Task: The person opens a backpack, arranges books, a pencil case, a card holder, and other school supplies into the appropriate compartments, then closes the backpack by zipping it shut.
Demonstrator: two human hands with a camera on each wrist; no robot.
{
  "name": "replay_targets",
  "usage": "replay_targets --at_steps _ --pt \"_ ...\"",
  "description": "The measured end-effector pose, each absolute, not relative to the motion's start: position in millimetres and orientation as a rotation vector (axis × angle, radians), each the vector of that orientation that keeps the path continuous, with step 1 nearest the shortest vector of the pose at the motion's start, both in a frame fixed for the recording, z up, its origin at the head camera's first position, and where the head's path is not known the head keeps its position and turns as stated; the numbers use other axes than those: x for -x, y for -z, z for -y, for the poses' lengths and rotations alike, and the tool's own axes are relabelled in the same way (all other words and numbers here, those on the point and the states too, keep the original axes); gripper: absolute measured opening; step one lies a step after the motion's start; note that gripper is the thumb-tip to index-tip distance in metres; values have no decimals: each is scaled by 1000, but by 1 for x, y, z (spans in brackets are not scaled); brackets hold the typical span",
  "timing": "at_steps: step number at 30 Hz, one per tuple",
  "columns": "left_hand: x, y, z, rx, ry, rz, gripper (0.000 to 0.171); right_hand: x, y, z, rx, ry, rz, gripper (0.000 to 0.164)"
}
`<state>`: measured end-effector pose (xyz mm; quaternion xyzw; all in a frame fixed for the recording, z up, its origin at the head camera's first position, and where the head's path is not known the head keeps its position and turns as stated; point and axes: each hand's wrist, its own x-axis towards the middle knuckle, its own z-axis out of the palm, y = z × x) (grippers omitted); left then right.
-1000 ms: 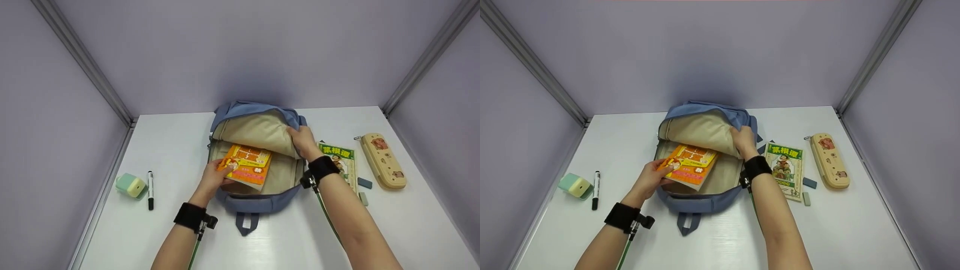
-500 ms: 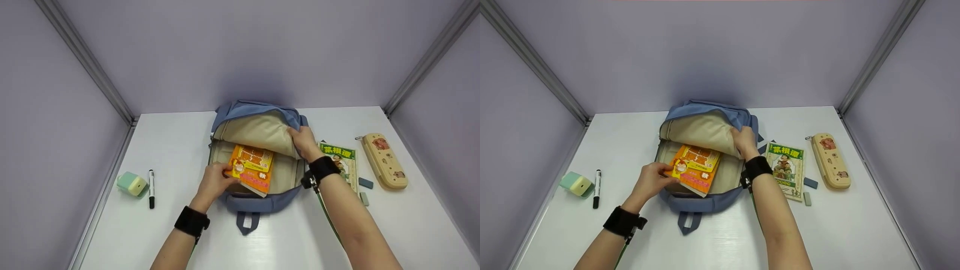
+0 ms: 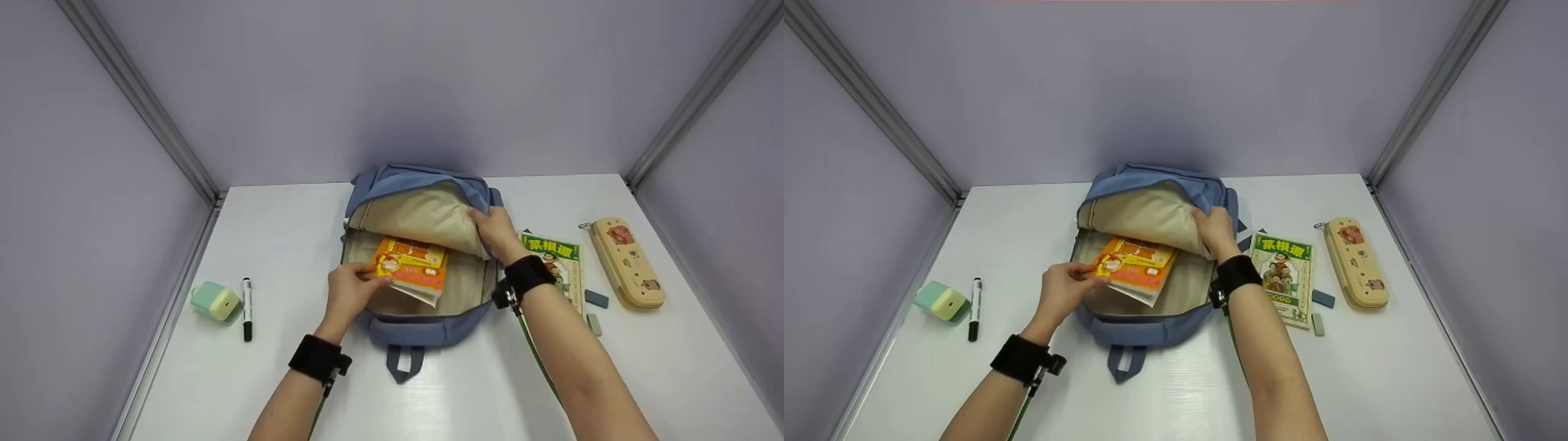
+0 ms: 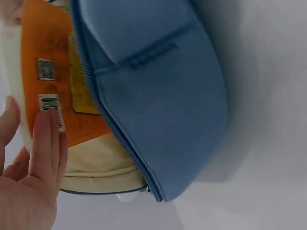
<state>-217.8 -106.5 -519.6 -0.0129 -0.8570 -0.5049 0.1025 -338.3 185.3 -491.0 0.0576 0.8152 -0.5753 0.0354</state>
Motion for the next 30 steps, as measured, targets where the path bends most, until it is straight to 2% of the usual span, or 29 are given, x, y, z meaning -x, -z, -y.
replay_targets --at_steps 4,11,17,30 --pt "218 521 107 -126 1705 2530 28 337 490 -186 -148 1785 -2486 32" --pt "220 520 106 -303 2093 2433 51 338 491 -185 -168 1804 -2478 31" --pt "220 516 100 -439 2451 2128 47 339 492 -185 -214 1754 -2495 30" --pt "224 511 84 -494 2541 1902 46 343 472 -191 -136 1823 -2536 35"
